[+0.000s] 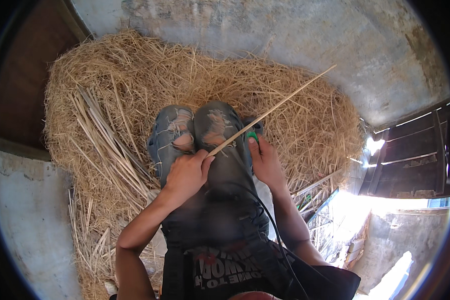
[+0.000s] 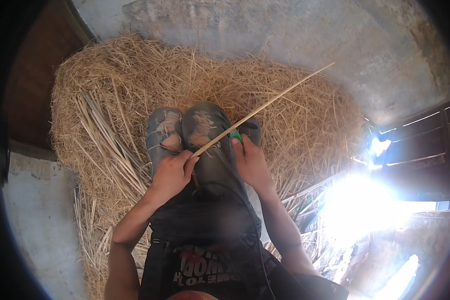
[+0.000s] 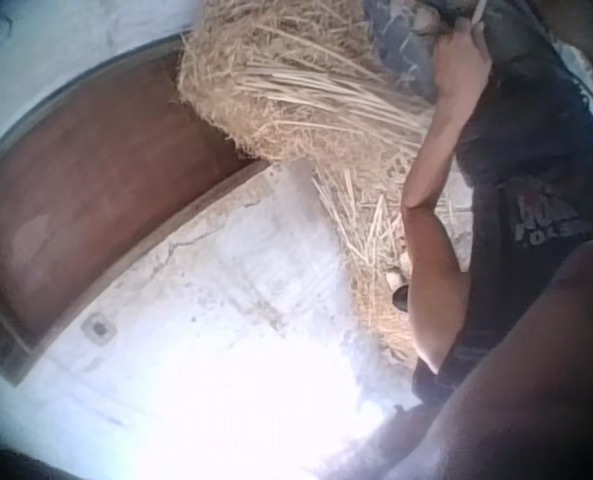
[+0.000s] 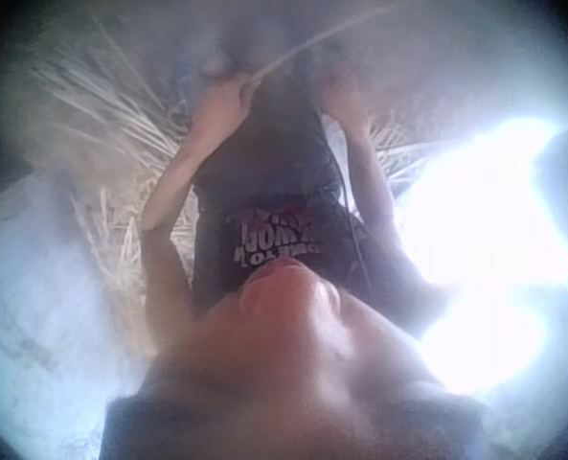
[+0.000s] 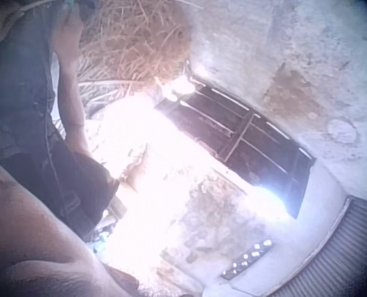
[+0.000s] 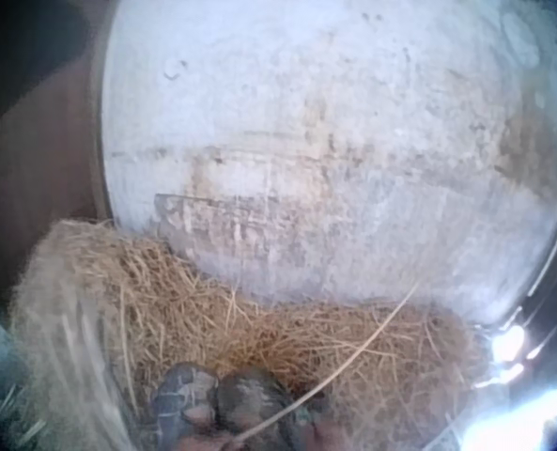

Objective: The person shaves a wood stick with a utility knife while sitting on a pile of straw. They hold the stick and make repeated shaving strokes along its length to remove thin strips of wood, occasionally rotating the stick.

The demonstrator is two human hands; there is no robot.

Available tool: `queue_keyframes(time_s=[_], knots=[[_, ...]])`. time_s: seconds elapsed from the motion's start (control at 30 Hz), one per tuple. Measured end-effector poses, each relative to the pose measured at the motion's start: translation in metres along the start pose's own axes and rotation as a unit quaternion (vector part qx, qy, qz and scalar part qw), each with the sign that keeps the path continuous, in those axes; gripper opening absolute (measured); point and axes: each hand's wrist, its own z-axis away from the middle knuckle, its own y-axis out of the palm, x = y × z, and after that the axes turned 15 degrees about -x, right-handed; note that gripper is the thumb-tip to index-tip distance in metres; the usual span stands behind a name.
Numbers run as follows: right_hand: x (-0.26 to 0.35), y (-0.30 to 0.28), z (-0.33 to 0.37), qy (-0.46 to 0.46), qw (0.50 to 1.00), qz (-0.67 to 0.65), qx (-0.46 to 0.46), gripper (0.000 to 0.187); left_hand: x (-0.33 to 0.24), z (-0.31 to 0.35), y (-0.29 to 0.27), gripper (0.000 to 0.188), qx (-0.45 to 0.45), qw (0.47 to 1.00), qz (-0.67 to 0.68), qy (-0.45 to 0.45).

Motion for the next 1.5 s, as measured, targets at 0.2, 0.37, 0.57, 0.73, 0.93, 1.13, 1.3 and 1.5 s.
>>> queue_keyframes(time_s=[0.2,0.37,0.57,0.73,0.93,1.13,1.3,1.5], knots=[[0.002,0.009,-0.003,0.009,0.999,0.029,-0.018,0.036,-0.004,-0.003,0.001,0.018,-0.004,1.000,-0.020,0.014],[-0.006,0.018,-0.002,0.019,1.000,0.003,-0.015,0.035,-0.009,-0.005,0.002,0.019,-0.001,1.000,-0.029,0.011],[-0.010,0.020,-0.006,0.036,0.999,-0.006,0.018,0.033,-0.009,-0.006,0.005,0.019,0.006,0.999,-0.043,0.015],[-0.013,0.023,-0.004,0.018,0.999,-0.017,0.032,0.035,-0.013,-0.010,0.006,0.020,0.008,0.999,-0.037,0.012],[-0.004,0.017,-0.006,0.004,0.995,0.009,0.096,0.035,-0.011,-0.016,0.012,0.019,0.008,0.999,-0.036,0.017],[-0.007,0.016,-0.008,-0.023,0.994,-0.006,0.106,0.034,-0.015,-0.021,0.016,0.019,0.024,0.999,-0.039,0.006],[-0.015,0.015,-0.015,-0.060,0.986,-0.016,0.152,0.033,-0.014,-0.025,0.015,0.018,0.036,0.999,-0.022,-0.007],[-0.025,0.014,-0.022,0.037,0.976,-0.078,0.200,0.038,-0.012,-0.024,0.016,0.023,0.037,0.999,-0.003,-0.001]])
